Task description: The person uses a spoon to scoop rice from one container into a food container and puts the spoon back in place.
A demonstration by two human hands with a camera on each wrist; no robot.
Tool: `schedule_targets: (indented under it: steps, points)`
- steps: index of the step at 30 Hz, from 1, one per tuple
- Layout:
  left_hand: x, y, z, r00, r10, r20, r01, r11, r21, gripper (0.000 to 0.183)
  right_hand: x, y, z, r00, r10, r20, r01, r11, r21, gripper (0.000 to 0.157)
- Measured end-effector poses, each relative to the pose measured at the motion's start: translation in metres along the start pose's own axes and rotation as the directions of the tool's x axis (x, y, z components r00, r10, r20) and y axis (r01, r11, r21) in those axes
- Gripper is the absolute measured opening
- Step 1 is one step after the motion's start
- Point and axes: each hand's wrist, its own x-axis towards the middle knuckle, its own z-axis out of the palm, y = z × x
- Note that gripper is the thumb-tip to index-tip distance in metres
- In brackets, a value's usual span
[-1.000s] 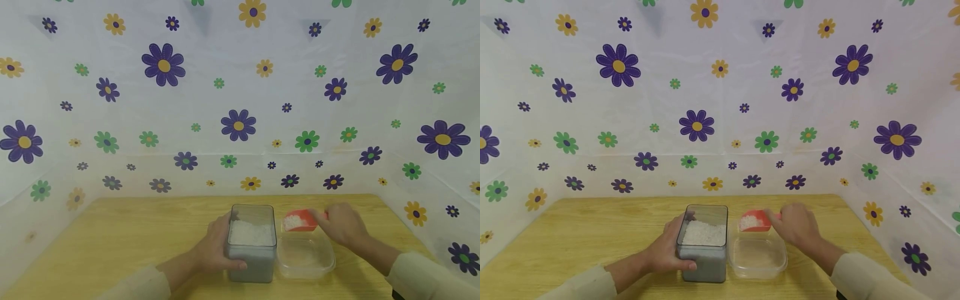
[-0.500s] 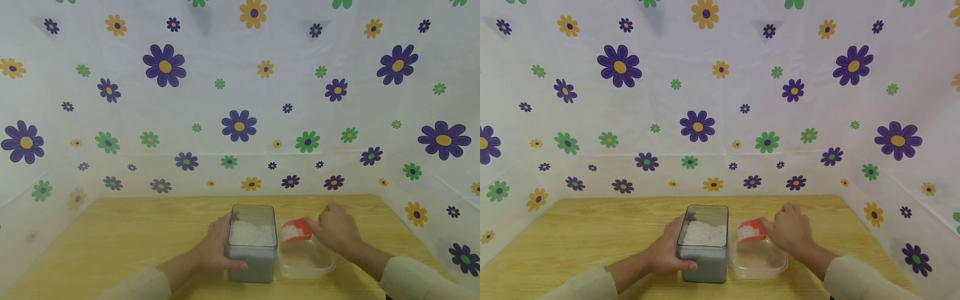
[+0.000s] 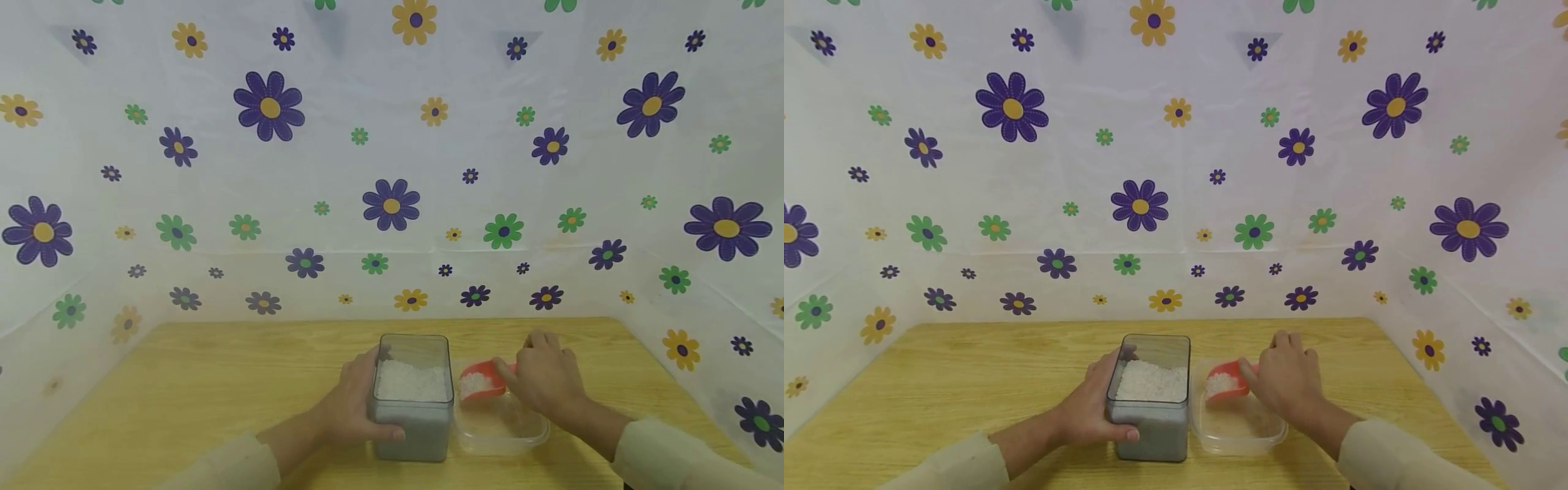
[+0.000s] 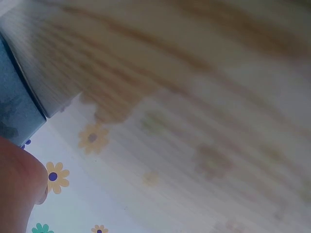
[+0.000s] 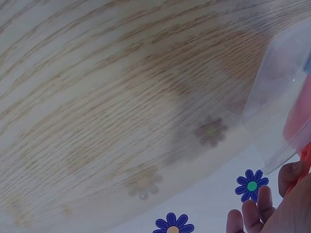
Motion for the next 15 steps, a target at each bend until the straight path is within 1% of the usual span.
schedule_targets:
  steps: [12, 15]
  points:
    - [-0.0001, -0.0002, -0.0005, 1.0, -0.019, 0.01, 0.019, 1.0, 0.008, 0.12, 0.0013, -0.0054, 0.0032, 1.0, -0.009, 0.008, 0.009, 0.998, -0.065, 0.055]
    - [0.0, -0.0001, -0.0005, 1.0, -0.021, 0.009, 0.021, 1.0, 0.013, 0.12, 0.0019, -0.0043, 0.0033, 1.0, -0.025, -0.005, 0.025, 0.996, -0.082, 0.055]
